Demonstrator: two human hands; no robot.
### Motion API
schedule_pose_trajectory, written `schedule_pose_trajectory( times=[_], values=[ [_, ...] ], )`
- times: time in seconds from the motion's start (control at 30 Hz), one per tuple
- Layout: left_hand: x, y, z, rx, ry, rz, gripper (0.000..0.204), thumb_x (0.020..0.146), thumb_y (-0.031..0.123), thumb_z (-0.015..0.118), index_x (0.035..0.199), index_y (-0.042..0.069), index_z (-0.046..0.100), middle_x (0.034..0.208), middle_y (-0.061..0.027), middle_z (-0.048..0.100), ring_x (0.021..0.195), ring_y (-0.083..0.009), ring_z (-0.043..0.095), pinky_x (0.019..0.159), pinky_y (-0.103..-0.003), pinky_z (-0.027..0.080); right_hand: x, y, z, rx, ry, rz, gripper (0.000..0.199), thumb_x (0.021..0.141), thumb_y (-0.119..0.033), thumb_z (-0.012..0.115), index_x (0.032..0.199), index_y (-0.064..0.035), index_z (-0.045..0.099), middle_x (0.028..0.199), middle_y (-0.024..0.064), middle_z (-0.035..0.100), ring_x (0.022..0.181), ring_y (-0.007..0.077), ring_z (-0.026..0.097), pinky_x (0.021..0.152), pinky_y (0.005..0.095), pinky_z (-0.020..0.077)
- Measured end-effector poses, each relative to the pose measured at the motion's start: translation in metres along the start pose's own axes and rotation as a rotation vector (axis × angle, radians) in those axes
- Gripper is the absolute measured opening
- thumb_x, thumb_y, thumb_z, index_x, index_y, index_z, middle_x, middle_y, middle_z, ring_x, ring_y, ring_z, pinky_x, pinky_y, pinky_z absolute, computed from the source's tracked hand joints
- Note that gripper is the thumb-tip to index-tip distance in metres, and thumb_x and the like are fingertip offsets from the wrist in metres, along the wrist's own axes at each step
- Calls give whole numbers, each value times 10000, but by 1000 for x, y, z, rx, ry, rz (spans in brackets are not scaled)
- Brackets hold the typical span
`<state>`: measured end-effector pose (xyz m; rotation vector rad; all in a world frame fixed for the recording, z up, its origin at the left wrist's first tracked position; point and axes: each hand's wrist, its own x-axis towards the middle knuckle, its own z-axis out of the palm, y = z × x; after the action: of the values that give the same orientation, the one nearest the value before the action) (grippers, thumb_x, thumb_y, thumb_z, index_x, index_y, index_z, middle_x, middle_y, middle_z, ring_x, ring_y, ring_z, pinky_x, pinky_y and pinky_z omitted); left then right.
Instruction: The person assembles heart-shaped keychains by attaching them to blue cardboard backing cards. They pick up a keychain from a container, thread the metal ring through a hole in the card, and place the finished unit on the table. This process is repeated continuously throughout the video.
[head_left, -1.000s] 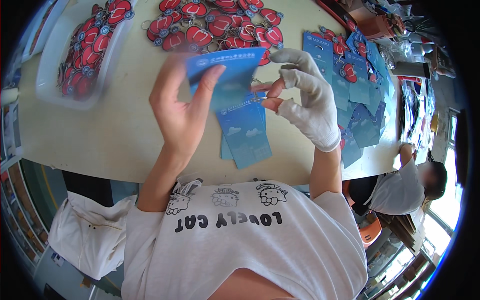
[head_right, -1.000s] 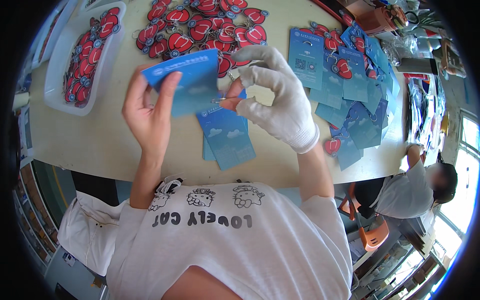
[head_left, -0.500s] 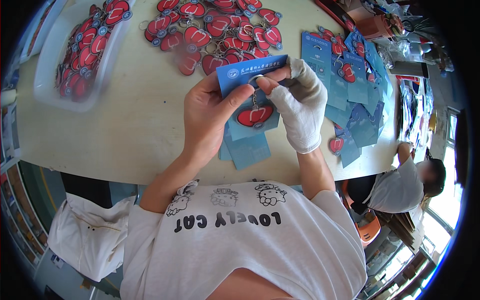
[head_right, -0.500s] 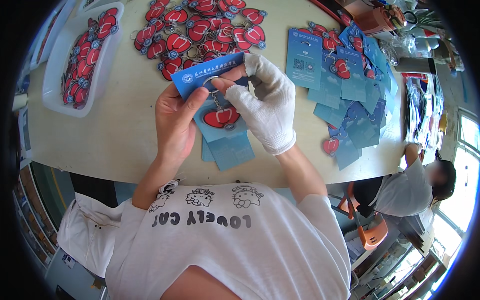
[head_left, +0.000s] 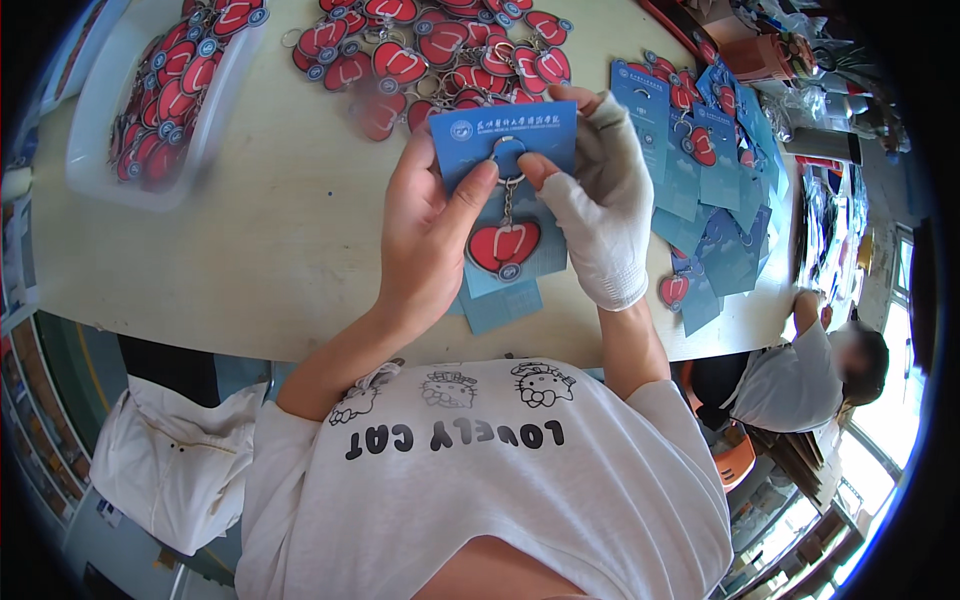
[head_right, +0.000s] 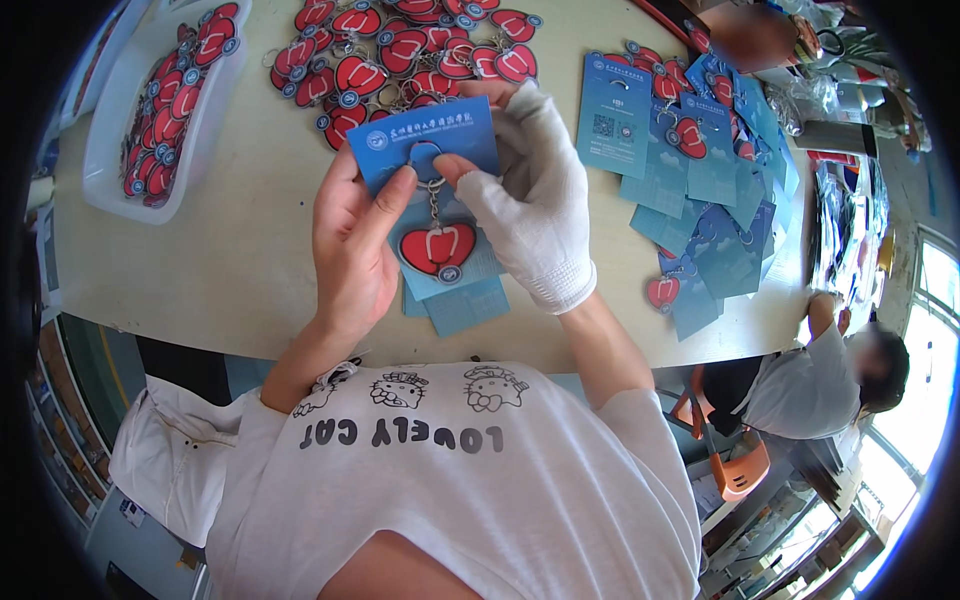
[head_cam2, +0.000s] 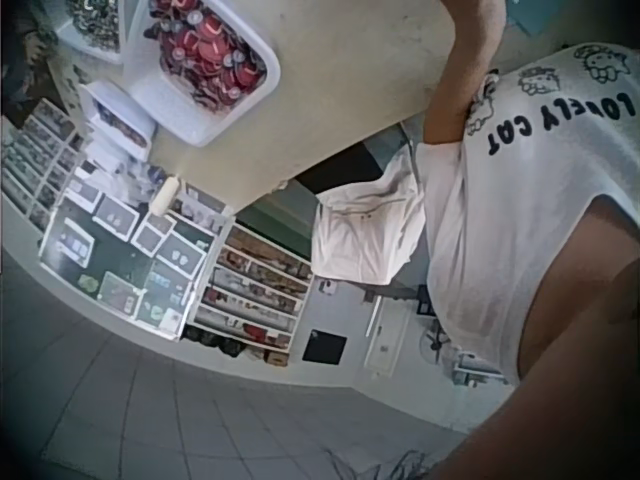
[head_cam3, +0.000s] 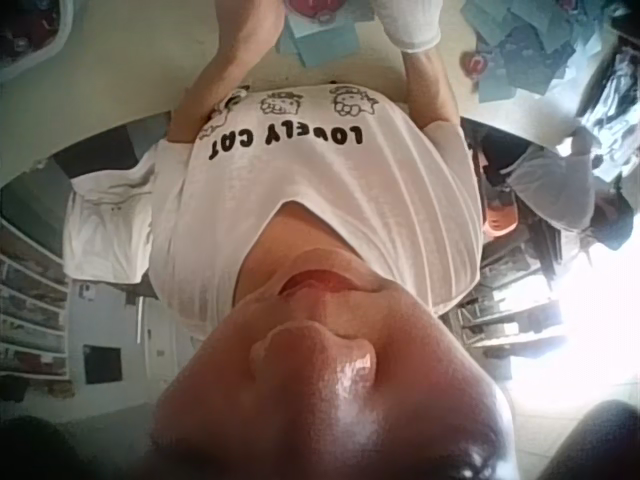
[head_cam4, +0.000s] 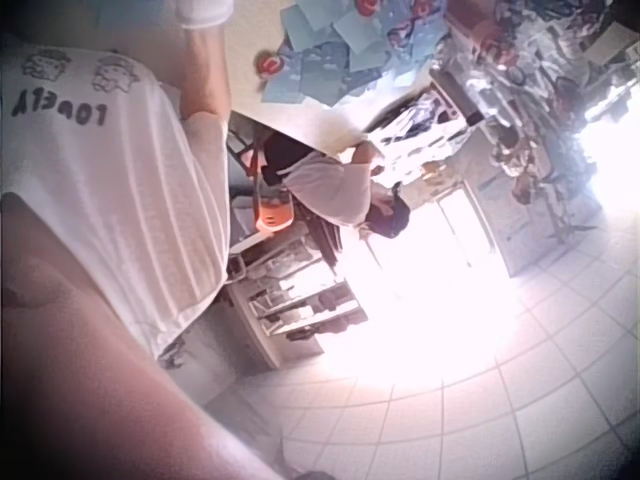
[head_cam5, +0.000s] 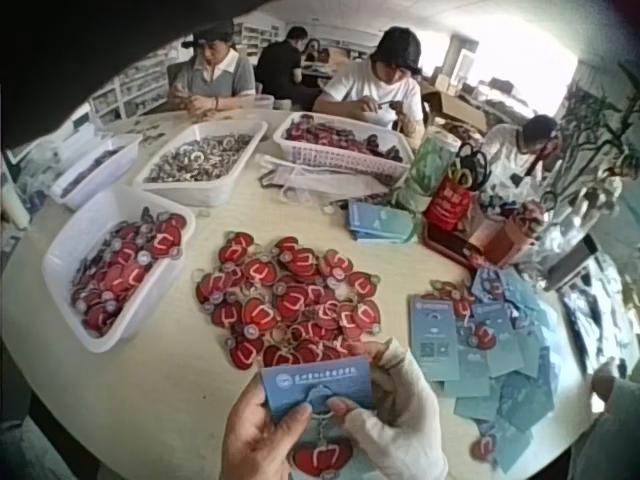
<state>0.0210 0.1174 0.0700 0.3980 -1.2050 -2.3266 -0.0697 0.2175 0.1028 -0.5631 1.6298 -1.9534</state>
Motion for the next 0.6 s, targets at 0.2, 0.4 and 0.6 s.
schedule_pose_trajectory(
  times=[0.2, 0.4, 0.6],
  values=[
    [-8, -21, -13, 120, -151, -62, 365, 897, -12, 547, 1243, -12, 431, 1145, -95, 521, 1046, -141, 522, 927, -282, 411, -9, 11, -31, -231, -37, 57, 587, 742, 193, 459, 1304, 36, 399, 1224, 118, 517, 1017, 148, 565, 883, 251, 486],
    [-25, -17, -48, 1516, -230, 254, 772, 653, 396, 789, 1248, 34, 453, 1086, -128, 475, 1034, -298, 455, 880, -434, 350, -6, -18, -139, -931, 290, -169, 497, 771, 45, 609, 1254, -34, 517, 1202, 114, 577, 1019, 189, 580, 889, 311, 462],
    [-26, -16, -46, 1573, -180, 154, 751, 597, 302, 827, 1208, 41, 477, 1004, -92, 502, 971, -255, 478, 846, -400, 360, 12, 9, -73, -1301, -14, -410, 226, 693, -145, 758, 899, -112, 670, 951, 62, 617, 908, 246, 567, 808, 378, 433]
  ],
)
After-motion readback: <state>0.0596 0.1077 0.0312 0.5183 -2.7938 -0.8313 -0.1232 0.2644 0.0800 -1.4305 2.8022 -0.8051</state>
